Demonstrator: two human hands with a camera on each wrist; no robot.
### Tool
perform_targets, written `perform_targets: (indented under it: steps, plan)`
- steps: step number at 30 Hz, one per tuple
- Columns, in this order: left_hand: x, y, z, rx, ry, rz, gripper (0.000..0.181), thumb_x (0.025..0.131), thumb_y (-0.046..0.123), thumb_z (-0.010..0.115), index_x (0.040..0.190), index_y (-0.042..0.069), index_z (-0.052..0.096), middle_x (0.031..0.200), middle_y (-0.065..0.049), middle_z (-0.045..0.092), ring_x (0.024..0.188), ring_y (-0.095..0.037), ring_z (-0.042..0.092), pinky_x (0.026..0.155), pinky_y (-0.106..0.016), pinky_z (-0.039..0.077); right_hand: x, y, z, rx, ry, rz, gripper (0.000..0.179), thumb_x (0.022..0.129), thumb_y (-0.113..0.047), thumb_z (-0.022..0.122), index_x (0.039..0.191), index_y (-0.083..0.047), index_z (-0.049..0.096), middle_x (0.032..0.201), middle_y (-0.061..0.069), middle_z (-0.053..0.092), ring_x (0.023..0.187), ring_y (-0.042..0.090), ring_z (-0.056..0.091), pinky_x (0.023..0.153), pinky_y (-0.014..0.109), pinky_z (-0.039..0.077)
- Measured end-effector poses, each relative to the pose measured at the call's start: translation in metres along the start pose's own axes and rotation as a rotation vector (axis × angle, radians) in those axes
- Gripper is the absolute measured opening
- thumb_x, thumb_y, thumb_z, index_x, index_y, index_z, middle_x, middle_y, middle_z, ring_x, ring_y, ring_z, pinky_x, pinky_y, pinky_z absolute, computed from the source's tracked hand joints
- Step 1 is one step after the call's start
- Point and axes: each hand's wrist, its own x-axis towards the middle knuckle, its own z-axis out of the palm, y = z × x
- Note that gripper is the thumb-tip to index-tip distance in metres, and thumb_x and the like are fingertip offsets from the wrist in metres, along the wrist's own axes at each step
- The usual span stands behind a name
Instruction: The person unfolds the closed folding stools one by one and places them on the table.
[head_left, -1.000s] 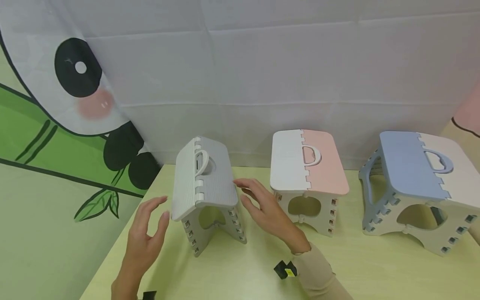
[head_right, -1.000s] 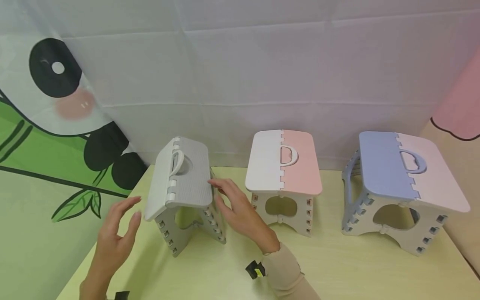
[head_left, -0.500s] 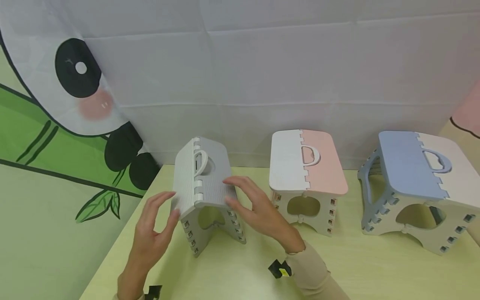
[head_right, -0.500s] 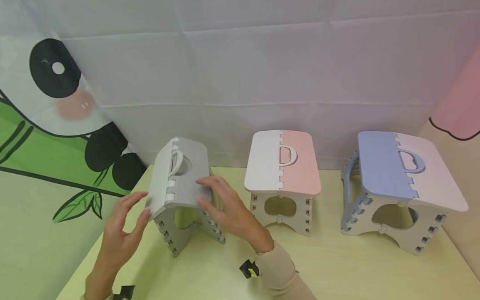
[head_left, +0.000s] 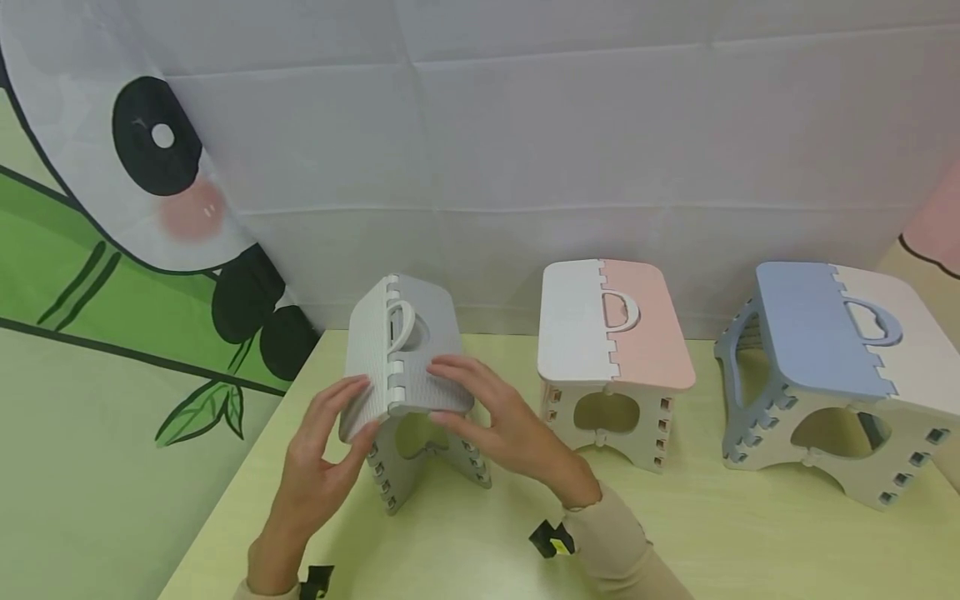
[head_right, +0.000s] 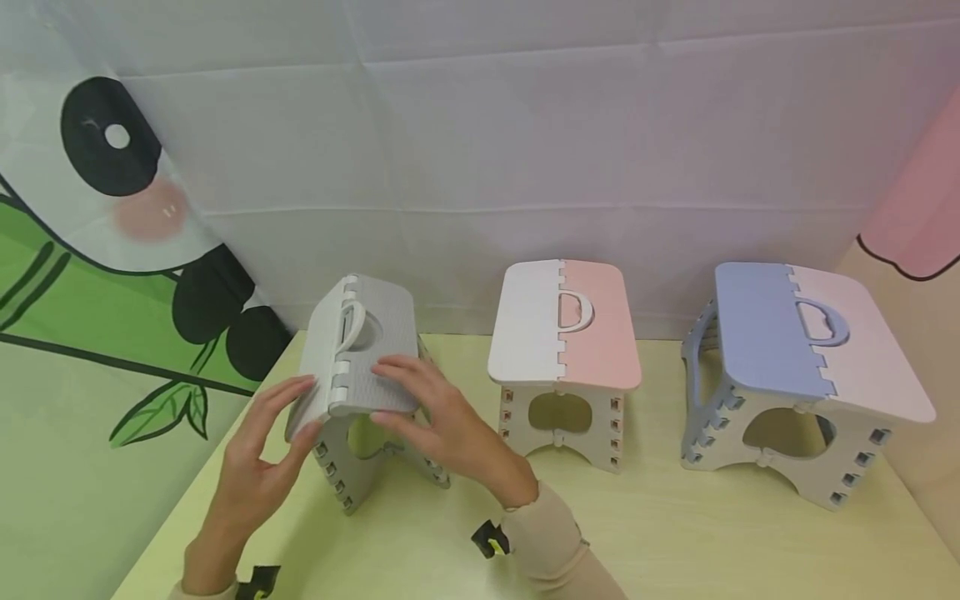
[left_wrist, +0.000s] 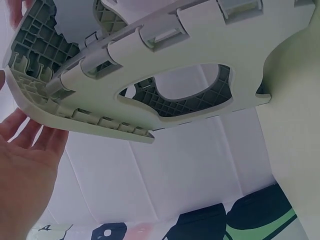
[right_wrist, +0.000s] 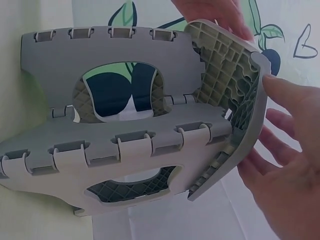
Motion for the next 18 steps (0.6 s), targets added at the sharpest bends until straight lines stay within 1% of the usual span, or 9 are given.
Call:
perform_targets:
  steps: [5, 8, 12, 15, 18]
  plan:
    - [-0.0007, 0.0003, 0.0008, -0.001, -0.005, -0.006, 0.05, 0.103, 0.029, 0.066, 0.138, -0.006, 0.058, 0.138, -0.022, 0.057, 0.13, -0.016, 0.052, 0.108, -0.019, 0.042, 0.0015, 0.0011, 0.0027, -0.019, -0.017, -0.035, 0.052, 0.097, -0.008, 0.072, 0.145, -0.004, 0.054, 0.151, 0.012, 0.05, 0.141, 0.024, 0.047, 0.11, 0.035, 0.046]
    - [-0.001, 0.001, 0.0012, 0.008, -0.011, -0.008, 0.048, 0.103, 0.028, 0.066, 0.138, -0.005, 0.058, 0.139, -0.022, 0.057, 0.131, -0.017, 0.051, 0.109, -0.018, 0.041, 0.0017, 0.002, 0.0037, -0.039, -0.021, -0.047, 0.051, 0.097, -0.008, 0.071, 0.145, -0.004, 0.055, 0.151, 0.012, 0.05, 0.141, 0.024, 0.046, 0.111, 0.036, 0.046]
    - [-0.0018, 0.0019, 0.0013, 0.029, -0.014, 0.0, 0.05, 0.105, 0.034, 0.062, 0.137, -0.004, 0.06, 0.14, -0.021, 0.057, 0.131, -0.019, 0.051, 0.108, -0.016, 0.041, 0.0013, 0.0024, 0.0043, -0.045, -0.024, -0.042, 0.049, 0.098, -0.008, 0.07, 0.145, -0.005, 0.055, 0.151, 0.011, 0.05, 0.141, 0.024, 0.046, 0.111, 0.037, 0.045]
    - [-0.0028, 0.0014, 0.0011, 0.04, -0.008, 0.016, 0.054, 0.105, 0.04, 0.059, 0.136, -0.004, 0.062, 0.139, -0.022, 0.059, 0.13, -0.023, 0.052, 0.107, -0.016, 0.042, 0.0009, 0.003, 0.0046, -0.044, -0.026, -0.04, 0.049, 0.098, -0.008, 0.07, 0.145, -0.005, 0.056, 0.151, 0.011, 0.05, 0.141, 0.024, 0.046, 0.111, 0.036, 0.046]
    - [-0.0035, 0.0005, 0.0004, 0.053, -0.006, 0.035, 0.055, 0.105, 0.042, 0.056, 0.134, -0.005, 0.064, 0.138, -0.022, 0.06, 0.13, -0.025, 0.052, 0.107, -0.017, 0.042, 0.0008, 0.0038, 0.0046, -0.044, -0.023, -0.048, 0.048, 0.098, -0.007, 0.07, 0.144, -0.003, 0.057, 0.15, 0.012, 0.051, 0.141, 0.024, 0.047, 0.11, 0.035, 0.046]
